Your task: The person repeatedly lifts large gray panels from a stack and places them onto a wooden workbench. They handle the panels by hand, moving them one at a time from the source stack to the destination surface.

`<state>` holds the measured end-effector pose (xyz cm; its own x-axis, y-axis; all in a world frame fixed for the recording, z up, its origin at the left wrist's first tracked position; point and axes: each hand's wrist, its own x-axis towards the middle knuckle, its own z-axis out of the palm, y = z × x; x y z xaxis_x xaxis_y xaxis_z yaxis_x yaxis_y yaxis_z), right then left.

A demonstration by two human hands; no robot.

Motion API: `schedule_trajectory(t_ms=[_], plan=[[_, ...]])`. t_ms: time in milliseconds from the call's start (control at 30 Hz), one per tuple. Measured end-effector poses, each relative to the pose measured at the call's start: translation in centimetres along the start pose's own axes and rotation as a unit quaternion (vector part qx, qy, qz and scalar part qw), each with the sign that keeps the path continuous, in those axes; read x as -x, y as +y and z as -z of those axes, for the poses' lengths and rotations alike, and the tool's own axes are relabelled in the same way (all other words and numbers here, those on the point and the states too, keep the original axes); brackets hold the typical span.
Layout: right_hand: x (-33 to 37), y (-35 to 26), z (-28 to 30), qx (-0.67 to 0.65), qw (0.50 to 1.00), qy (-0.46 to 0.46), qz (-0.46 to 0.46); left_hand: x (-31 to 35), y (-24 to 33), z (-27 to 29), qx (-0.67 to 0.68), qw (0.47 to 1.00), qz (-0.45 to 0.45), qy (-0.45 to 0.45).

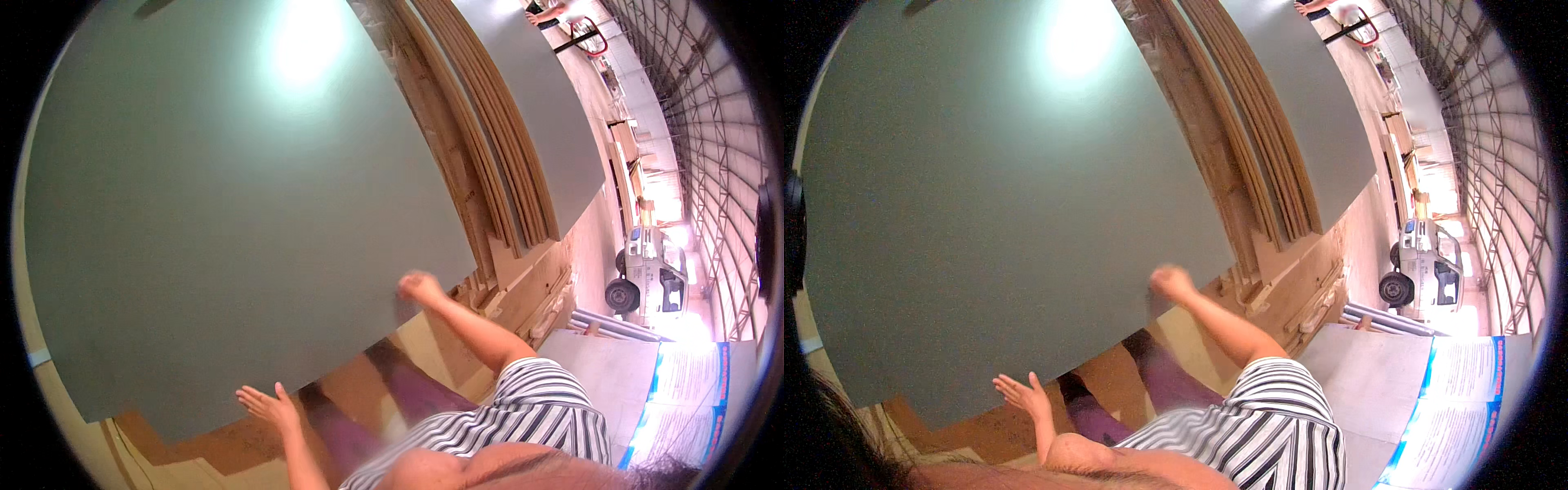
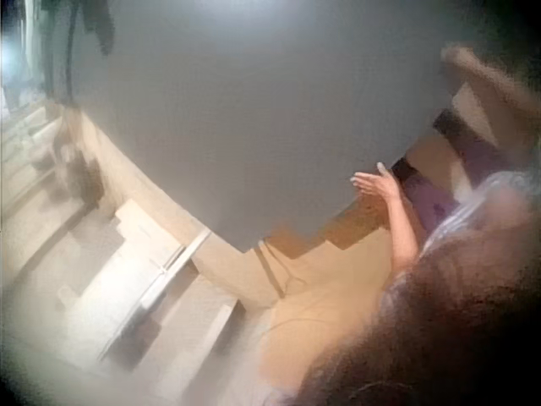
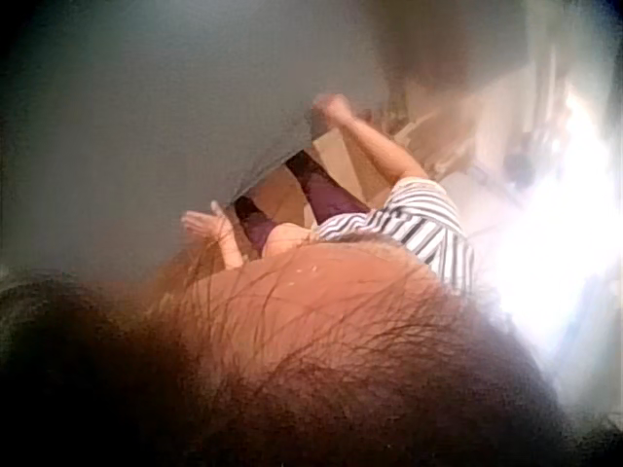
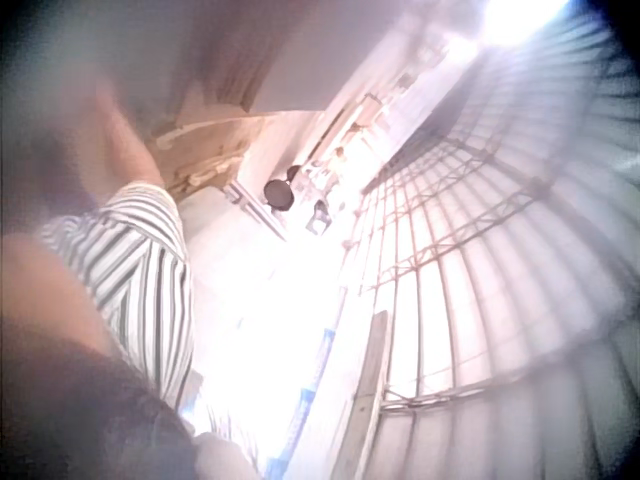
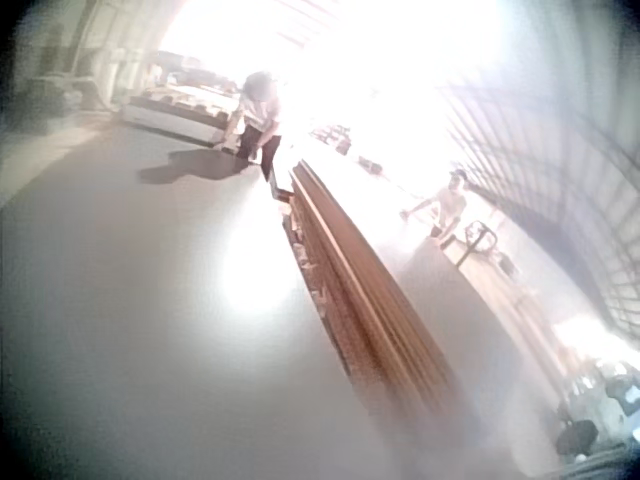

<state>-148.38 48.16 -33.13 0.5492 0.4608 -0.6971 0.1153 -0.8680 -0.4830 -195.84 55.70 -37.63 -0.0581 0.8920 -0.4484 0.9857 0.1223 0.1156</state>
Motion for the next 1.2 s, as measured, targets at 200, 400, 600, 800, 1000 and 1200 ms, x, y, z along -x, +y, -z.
schedule_trajectory(t_ms=[200, 400, 600, 800, 1000, 1200], plan=[[-10.7, 10.4, 18.4, 0.351, 0.893, 0.282, 0.021, -1.2, 6.3, -1.9, -0.037, 0.996, 0.078, -0.017], [-11.0, 11.7, 16.5, -0.024, 0.983, 0.180, -0.006, -0.6, 7.4, 0.3, -0.050, 0.997, 0.060, 0.015], [-13.6, 14.5, 17.1, -0.112, 0.979, 0.170, -0.004, -1.3, 7.7, -0.2, -0.011, 0.997, 0.064, 0.029], [-12.4, 6.7, 10.9, -0.071, 0.982, 0.173, 0.037, -7.7, 2.0, 2.9, -0.013, 0.990, 0.086, 0.109], [-9.4, 0.1, -0.4, -0.049, 0.981, 0.142, 0.122, -17.6, -8.7, 8.2, -0.019, 0.988, 0.094, 0.124], [-2.5, -9.6, -11.8, -0.044, 0.984, 0.130, 0.113, -24.5, -19.5, 12.2, -0.004, 0.987, 0.126, 0.102]])
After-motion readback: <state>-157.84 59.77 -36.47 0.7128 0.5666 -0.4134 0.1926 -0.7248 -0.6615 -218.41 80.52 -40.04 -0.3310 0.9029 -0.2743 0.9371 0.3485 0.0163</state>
